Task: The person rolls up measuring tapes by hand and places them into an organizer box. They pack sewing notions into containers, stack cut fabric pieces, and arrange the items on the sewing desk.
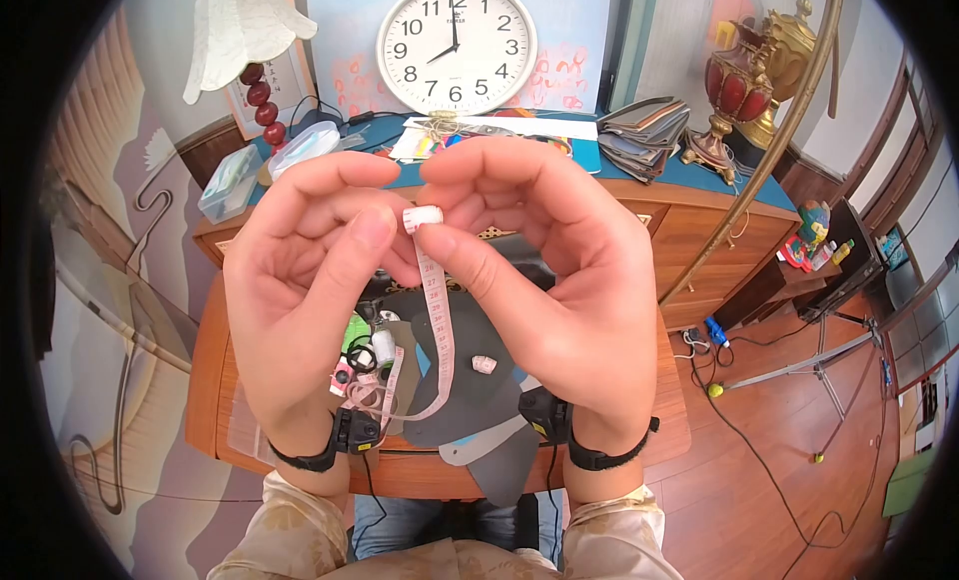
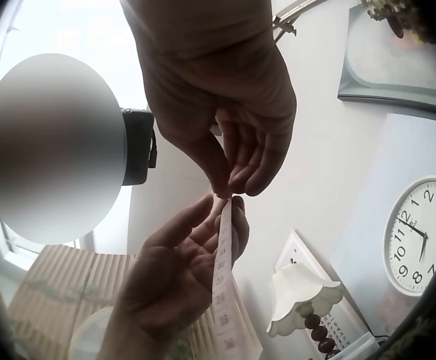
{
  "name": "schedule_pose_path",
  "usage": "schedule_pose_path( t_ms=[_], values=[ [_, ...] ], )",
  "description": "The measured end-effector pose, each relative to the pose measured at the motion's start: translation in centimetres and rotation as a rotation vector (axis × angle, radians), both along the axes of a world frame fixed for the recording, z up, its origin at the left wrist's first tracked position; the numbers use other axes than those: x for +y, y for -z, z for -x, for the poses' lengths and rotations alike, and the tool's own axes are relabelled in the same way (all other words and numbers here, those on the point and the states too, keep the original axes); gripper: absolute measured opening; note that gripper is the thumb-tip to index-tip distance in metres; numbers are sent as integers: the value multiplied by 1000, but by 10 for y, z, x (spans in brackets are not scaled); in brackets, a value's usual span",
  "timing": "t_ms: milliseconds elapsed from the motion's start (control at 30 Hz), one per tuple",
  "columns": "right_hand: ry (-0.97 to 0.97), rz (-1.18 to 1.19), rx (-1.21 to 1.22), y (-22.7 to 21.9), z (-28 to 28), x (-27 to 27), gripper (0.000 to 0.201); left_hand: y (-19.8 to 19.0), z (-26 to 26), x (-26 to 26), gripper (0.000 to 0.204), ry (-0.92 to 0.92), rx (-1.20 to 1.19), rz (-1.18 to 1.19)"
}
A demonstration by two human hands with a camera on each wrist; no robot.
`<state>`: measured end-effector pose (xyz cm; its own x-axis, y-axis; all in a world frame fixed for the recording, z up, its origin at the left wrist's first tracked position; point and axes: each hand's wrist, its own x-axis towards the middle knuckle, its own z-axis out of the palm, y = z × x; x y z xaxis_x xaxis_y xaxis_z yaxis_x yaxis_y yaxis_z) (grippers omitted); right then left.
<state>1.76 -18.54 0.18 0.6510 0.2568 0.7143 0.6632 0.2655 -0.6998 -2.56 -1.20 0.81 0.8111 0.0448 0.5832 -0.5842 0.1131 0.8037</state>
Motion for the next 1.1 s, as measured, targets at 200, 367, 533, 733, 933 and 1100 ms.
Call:
schedule_pose_path(
  t_ms=[200, 367, 533, 733, 933, 1100],
  values=[
    [-64, -4, 75, -2, 2, 0, 36, 3, -3, -1, 33, 12, -34, -8],
    [-81, -37, 201, -4, 5, 1, 34, 5, -7, 0, 38, -50, -161, -72],
    [-49, -21, 94, 0, 2, 2, 35, 4, -3, -4, 35, -40, -119, -31],
    [-15, 72, -40, -1, -1, -3, 38, -1, 0, -3, 30, 16, 24, 42],
    [-72, -90, 208, -6, 8, 4, 38, 4, -5, -3, 36, -44, -114, -16],
    [-73, -6, 142, 0, 1, 1, 37, 5, -6, 1, 38, -27, -171, -99]
  ],
)
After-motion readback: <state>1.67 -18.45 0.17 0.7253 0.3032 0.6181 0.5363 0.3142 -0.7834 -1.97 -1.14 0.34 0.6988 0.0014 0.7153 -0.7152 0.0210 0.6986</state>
